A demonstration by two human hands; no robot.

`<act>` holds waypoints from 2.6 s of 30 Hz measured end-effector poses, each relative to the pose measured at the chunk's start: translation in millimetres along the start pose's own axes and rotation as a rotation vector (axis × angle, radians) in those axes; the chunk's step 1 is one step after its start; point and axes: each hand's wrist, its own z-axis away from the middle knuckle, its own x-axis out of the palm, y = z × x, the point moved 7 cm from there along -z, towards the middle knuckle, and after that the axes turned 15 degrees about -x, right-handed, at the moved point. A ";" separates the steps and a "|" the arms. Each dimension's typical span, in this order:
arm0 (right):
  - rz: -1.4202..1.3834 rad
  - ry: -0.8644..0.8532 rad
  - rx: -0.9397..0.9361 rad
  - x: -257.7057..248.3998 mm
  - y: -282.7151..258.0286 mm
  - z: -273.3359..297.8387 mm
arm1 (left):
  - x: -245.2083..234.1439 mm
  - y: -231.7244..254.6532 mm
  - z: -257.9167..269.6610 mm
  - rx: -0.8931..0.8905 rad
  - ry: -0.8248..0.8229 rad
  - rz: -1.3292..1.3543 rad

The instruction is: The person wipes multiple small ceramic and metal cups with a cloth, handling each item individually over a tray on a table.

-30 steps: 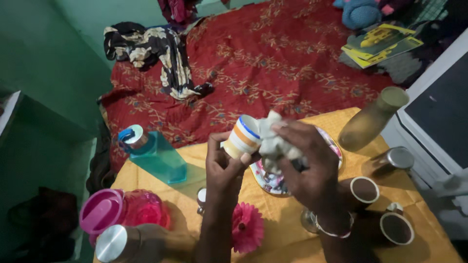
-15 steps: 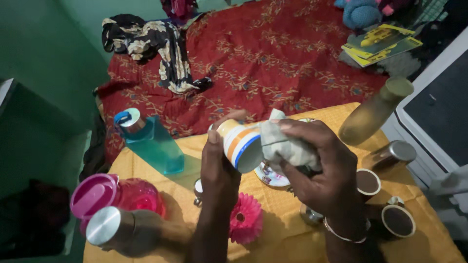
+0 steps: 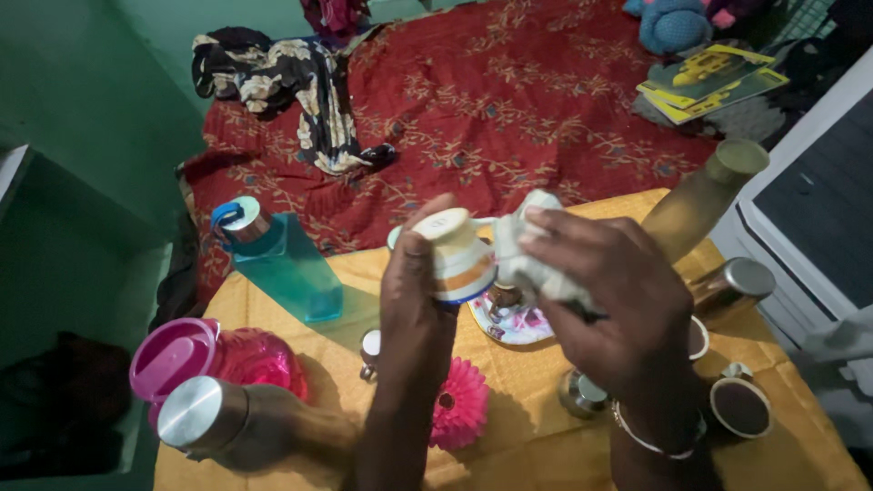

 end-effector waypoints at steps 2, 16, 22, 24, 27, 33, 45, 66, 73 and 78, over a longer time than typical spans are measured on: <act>-0.094 -0.039 -0.046 6.4 -3.9 -2.0 | 0.9 -3.7 0.4 -0.009 -0.020 -0.030; -0.146 -0.030 -0.020 0.7 3.9 -2.0 | 6.3 -7.6 -2.9 0.009 -0.006 -0.238; -0.021 -0.115 0.065 10.4 18.6 -0.6 | 5.4 -4.1 -3.0 0.065 -0.003 -0.258; 0.089 -0.136 0.077 9.4 27.8 -1.9 | 1.4 -2.0 -0.1 0.073 0.026 -0.271; 0.054 -0.048 0.054 0.9 19.9 -3.0 | 1.1 -3.5 -2.4 0.041 -0.005 -0.184; -0.147 -0.113 -0.004 11.4 4.2 -5.0 | 10.7 -6.5 -1.3 -0.021 -0.041 -0.076; -0.106 -0.009 -0.009 -3.5 6.5 -4.8 | 16.8 -7.1 1.2 -0.034 0.029 -0.175; -0.025 -0.047 0.118 21.4 33.1 -7.2 | 13.7 13.2 2.5 0.089 -0.001 -0.366; -0.143 -0.026 0.091 12.0 19.4 -11.4 | 18.4 18.6 12.4 -0.010 0.081 -0.422; -0.212 -0.043 0.055 12.7 17.9 -15.1 | 23.0 27.1 18.0 0.037 0.047 -0.564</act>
